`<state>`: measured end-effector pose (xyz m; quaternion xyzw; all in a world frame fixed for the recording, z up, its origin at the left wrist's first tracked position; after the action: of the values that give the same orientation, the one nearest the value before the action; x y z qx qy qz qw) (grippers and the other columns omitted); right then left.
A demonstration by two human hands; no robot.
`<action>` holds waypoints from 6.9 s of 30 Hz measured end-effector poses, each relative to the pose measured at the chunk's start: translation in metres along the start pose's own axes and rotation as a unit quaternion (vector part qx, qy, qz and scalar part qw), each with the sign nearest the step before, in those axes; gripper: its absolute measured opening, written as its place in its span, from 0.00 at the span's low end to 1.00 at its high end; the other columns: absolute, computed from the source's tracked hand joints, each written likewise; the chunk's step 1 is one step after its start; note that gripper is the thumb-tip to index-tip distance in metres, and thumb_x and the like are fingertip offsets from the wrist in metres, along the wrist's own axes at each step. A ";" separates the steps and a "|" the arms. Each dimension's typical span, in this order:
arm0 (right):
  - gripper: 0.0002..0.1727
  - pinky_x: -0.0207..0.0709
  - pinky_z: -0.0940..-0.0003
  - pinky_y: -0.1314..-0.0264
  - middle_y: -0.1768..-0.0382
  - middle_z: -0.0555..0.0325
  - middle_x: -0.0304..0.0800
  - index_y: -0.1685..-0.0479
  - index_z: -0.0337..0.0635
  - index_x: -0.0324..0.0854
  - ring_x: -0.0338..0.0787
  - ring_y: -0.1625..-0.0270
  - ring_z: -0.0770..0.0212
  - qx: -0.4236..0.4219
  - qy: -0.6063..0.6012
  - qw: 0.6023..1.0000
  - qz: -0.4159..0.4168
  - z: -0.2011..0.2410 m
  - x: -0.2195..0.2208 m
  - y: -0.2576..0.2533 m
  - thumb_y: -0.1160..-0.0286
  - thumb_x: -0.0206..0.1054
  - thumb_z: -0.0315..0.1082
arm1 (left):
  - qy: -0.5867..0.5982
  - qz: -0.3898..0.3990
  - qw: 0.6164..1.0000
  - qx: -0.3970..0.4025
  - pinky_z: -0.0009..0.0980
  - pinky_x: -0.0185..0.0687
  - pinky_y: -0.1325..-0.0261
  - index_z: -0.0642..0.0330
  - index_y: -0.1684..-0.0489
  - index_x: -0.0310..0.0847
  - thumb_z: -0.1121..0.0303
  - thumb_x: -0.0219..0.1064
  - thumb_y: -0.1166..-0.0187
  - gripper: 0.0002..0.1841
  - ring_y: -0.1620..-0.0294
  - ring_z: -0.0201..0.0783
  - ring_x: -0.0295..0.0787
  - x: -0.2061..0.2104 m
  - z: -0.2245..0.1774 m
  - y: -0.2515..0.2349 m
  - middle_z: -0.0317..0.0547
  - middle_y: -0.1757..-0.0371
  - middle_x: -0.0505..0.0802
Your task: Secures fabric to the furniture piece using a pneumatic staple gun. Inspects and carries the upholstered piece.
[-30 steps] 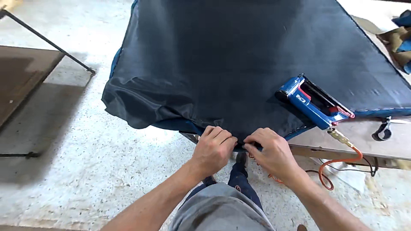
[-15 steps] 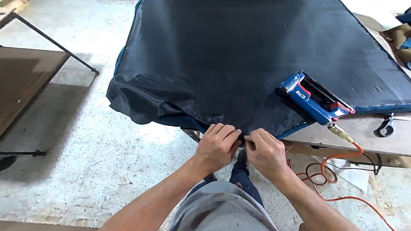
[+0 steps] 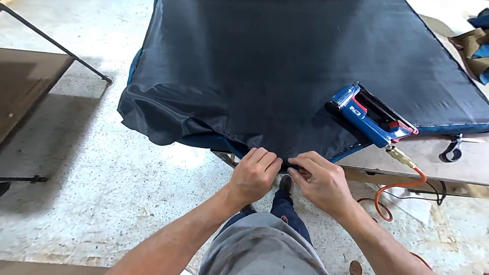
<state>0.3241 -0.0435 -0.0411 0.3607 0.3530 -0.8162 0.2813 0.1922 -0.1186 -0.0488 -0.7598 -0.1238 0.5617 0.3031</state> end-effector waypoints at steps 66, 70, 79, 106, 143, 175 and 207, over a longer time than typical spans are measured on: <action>0.05 0.83 0.67 0.71 0.69 0.56 0.85 0.69 0.40 0.87 0.88 0.67 0.58 -0.160 0.098 0.979 0.075 0.031 0.026 -0.022 0.33 0.65 0.25 | 0.029 0.133 0.990 0.023 0.36 0.85 0.42 0.56 0.63 0.92 0.73 0.66 0.26 0.07 0.45 0.43 0.88 -0.010 0.015 -0.007 0.41 0.58 0.92; 0.04 0.85 0.67 0.65 0.64 0.57 0.86 0.69 0.42 0.87 0.88 0.62 0.58 -0.112 0.095 0.985 0.088 0.028 0.026 -0.020 0.35 0.67 0.26 | 0.017 0.053 0.991 -0.123 0.43 0.81 0.24 0.59 0.36 0.88 0.72 0.62 0.26 0.20 0.27 0.45 0.85 -0.013 0.000 0.004 0.46 0.36 0.92; 0.17 0.81 0.60 0.47 0.43 0.56 0.89 0.50 0.47 0.94 0.86 0.38 0.54 -0.010 0.174 0.984 0.018 0.034 0.036 0.025 0.31 0.63 0.40 | 0.001 -0.018 0.977 -0.211 0.59 0.50 0.06 0.52 0.18 0.73 0.68 0.56 0.19 0.27 0.06 0.42 0.59 -0.005 -0.020 0.040 0.42 0.13 0.76; 0.42 0.63 0.17 0.29 0.20 0.25 0.67 0.13 0.42 0.68 0.67 0.20 0.18 0.277 0.222 0.935 0.024 -0.144 -0.107 -0.022 0.25 0.68 0.57 | -0.058 0.019 0.994 -0.093 0.59 0.26 0.05 0.36 0.15 0.69 0.67 0.54 0.18 0.28 0.04 0.34 0.46 0.038 -0.005 0.071 0.24 0.10 0.71; 0.18 0.90 0.50 0.65 0.67 0.48 0.90 0.53 0.32 0.80 0.93 0.68 0.53 0.545 -0.109 0.832 0.001 0.101 -0.045 0.093 0.25 0.71 0.41 | 0.051 0.068 0.996 -0.024 0.55 0.24 0.06 0.43 0.07 0.61 0.64 0.57 0.18 0.33 0.02 0.35 0.39 0.031 0.002 0.077 0.27 0.04 0.59; 0.17 0.90 0.53 0.65 0.71 0.54 0.92 0.60 0.37 0.85 0.94 0.68 0.58 0.554 -0.063 0.830 0.002 0.136 -0.008 0.068 0.27 0.72 0.45 | 0.144 0.046 0.967 0.204 0.39 0.57 0.17 0.50 0.25 0.77 0.69 0.53 0.14 0.20 0.13 0.38 0.66 0.020 0.040 0.095 0.36 0.22 0.85; 0.36 0.67 0.25 0.27 0.32 0.30 0.83 0.17 0.38 0.72 0.82 0.31 0.26 0.147 0.155 0.974 0.071 -0.127 -0.076 -0.016 0.24 0.58 0.48 | -0.122 0.021 0.990 -0.075 0.46 0.60 0.19 0.48 0.34 0.85 0.57 0.63 0.21 0.19 0.22 0.42 0.75 -0.099 0.120 0.020 0.40 0.33 0.90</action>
<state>0.4061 0.0807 -0.0372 0.5446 0.2419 -0.7712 0.2238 0.0443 -0.1482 -0.0060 -0.7086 -0.1853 0.6456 0.2164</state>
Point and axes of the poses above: each hand's wrist, its own y-axis away from the middle knuckle, its own x-axis out of the palm, z = x × y, the point moved 8 cm from there along -y, towards the middle knuckle
